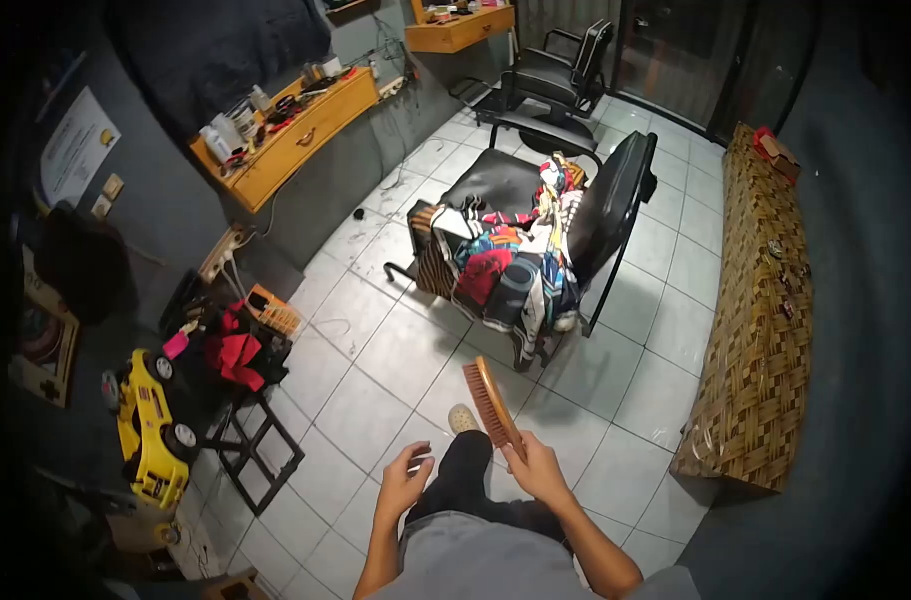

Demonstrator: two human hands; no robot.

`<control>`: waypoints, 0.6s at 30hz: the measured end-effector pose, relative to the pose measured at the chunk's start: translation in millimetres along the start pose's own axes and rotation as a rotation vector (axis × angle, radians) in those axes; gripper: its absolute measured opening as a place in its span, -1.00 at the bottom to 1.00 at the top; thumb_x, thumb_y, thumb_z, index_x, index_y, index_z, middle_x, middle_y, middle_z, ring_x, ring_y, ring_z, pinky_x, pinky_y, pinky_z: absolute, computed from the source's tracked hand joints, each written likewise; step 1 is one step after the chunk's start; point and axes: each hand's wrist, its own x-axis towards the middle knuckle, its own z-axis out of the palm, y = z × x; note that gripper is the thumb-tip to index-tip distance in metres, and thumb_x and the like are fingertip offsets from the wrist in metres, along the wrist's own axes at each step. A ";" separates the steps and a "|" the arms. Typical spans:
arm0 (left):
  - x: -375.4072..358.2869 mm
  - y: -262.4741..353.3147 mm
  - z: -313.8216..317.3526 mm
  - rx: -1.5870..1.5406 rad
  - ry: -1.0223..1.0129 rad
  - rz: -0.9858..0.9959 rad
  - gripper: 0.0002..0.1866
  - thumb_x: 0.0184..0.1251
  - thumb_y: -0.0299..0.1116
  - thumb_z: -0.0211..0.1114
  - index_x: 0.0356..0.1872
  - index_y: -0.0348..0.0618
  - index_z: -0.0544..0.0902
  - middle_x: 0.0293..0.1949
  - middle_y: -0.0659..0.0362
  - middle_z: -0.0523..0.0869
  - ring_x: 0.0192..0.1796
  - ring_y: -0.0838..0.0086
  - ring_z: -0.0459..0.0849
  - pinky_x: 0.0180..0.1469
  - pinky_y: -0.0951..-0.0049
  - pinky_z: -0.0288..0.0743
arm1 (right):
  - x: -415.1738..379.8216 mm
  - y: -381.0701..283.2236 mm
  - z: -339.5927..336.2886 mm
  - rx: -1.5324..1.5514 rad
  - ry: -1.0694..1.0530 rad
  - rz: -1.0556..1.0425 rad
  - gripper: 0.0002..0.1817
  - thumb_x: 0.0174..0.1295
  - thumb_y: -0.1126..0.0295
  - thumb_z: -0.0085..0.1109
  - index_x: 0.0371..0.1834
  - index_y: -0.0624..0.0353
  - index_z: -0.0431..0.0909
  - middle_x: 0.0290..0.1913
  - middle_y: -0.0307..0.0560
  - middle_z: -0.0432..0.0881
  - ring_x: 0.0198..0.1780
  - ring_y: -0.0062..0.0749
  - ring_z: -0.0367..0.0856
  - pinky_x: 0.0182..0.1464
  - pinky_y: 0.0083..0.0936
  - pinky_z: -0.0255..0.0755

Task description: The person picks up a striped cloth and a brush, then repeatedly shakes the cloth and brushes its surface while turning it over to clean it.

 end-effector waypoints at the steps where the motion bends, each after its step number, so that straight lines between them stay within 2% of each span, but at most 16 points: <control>1: 6.8 12.4 -0.2 0.022 0.000 0.057 -0.65 0.18 -0.29 0.22 -0.03 -0.22 0.51 -0.13 0.01 0.63 -0.10 0.27 0.64 -0.10 0.39 0.50 | 1.7 -9.6 -1.8 -0.015 0.004 -0.006 -0.69 0.19 0.33 0.07 -0.04 0.26 0.43 -0.50 -0.11 0.57 -0.51 -0.53 0.56 -0.43 -0.60 0.42; 2: 7.8 23.4 1.8 0.040 0.001 0.107 -0.66 0.19 -0.31 0.20 -0.04 -0.25 0.50 -0.15 0.00 0.63 -0.13 0.28 0.64 -0.15 0.38 0.51 | -1.5 -18.4 -4.5 -0.034 0.003 -0.006 -0.68 0.20 0.30 0.06 -0.06 0.28 0.44 -0.46 -0.06 0.59 -0.50 -0.48 0.58 -0.41 -0.55 0.43; 3: 94.5 28.3 -22.7 0.025 -0.010 0.165 -0.65 0.18 -0.33 0.21 -0.03 -0.26 0.49 -0.15 -0.02 0.63 -0.16 0.27 0.64 -0.18 0.38 0.51 | 72.3 -53.5 13.0 -0.047 0.025 -0.026 -0.69 0.20 0.31 0.06 -0.08 0.28 0.42 -0.47 -0.08 0.59 -0.48 -0.50 0.59 -0.40 -0.55 0.42; 6: 169.9 62.8 -49.3 0.035 -0.035 0.239 -0.64 0.17 -0.34 0.21 -0.02 -0.26 0.48 -0.13 -0.03 0.62 -0.15 0.26 0.64 -0.17 0.38 0.50 | 122.2 -96.8 23.0 -0.034 0.013 0.013 -0.70 0.19 0.30 0.06 -0.10 0.27 0.39 -0.45 -0.05 0.60 -0.47 -0.46 0.60 -0.38 -0.52 0.42; 8: 211.2 88.1 -58.0 0.051 -0.063 0.264 -0.64 0.17 -0.35 0.20 -0.02 -0.25 0.47 -0.12 -0.04 0.61 -0.13 0.25 0.63 -0.16 0.37 0.49 | 146.8 -114.3 24.4 -0.074 0.065 -0.039 -0.70 0.17 0.31 0.07 -0.12 0.26 0.35 -0.41 0.05 0.59 -0.39 -0.23 0.61 -0.32 -0.41 0.43; 9: 232.3 99.5 -62.2 0.065 -0.085 0.259 -0.64 0.17 -0.35 0.20 -0.02 -0.25 0.47 -0.12 -0.04 0.61 -0.13 0.25 0.63 -0.16 0.37 0.49 | 160.9 -116.5 26.2 -0.058 0.078 -0.023 -0.70 0.17 0.31 0.07 -0.12 0.26 0.35 -0.41 0.05 0.59 -0.39 -0.23 0.61 -0.32 -0.41 0.43; 11: 270.4 118.9 -65.2 0.102 -0.124 0.375 -0.65 0.21 -0.40 0.19 0.01 -0.28 0.46 -0.11 -0.01 0.61 -0.10 0.34 0.62 -0.08 0.42 0.49 | 190.7 -113.5 26.0 -0.204 0.246 -0.150 -0.71 0.16 0.32 0.07 -0.14 0.26 0.33 -0.36 0.15 0.57 -0.30 0.00 0.58 -0.24 -0.29 0.40; 12: 286.7 128.3 -63.9 0.074 -0.133 0.363 -0.66 0.20 -0.41 0.19 0.00 -0.27 0.46 -0.11 -0.01 0.61 -0.09 0.33 0.62 -0.09 0.42 0.49 | 205.6 -115.6 24.1 -0.174 0.259 -0.126 -0.72 0.12 0.38 0.04 -0.14 0.27 0.32 -0.32 0.23 0.54 -0.21 0.14 0.52 -0.18 -0.20 0.36; 15: 335.8 143.5 -53.6 0.106 -0.146 0.397 -0.66 0.20 -0.40 0.19 0.00 -0.28 0.46 -0.11 -0.02 0.61 -0.08 0.32 0.62 -0.09 0.41 0.49 | 254.7 -107.0 14.6 -0.246 0.336 -0.106 -0.70 0.08 0.44 0.00 -0.13 0.29 0.28 -0.29 0.28 0.51 -0.19 0.16 0.50 -0.15 -0.16 0.34; 18: 383.5 151.7 -40.3 0.186 -0.140 0.437 -0.66 0.18 -0.39 0.21 -0.02 -0.24 0.48 -0.13 -0.02 0.61 -0.10 0.29 0.62 -0.11 0.37 0.49 | 308.1 -111.3 1.2 -0.188 0.376 -0.106 -0.64 0.03 0.48 -0.03 -0.07 0.32 0.24 -0.25 0.33 0.48 -0.14 0.21 0.45 -0.07 -0.13 0.30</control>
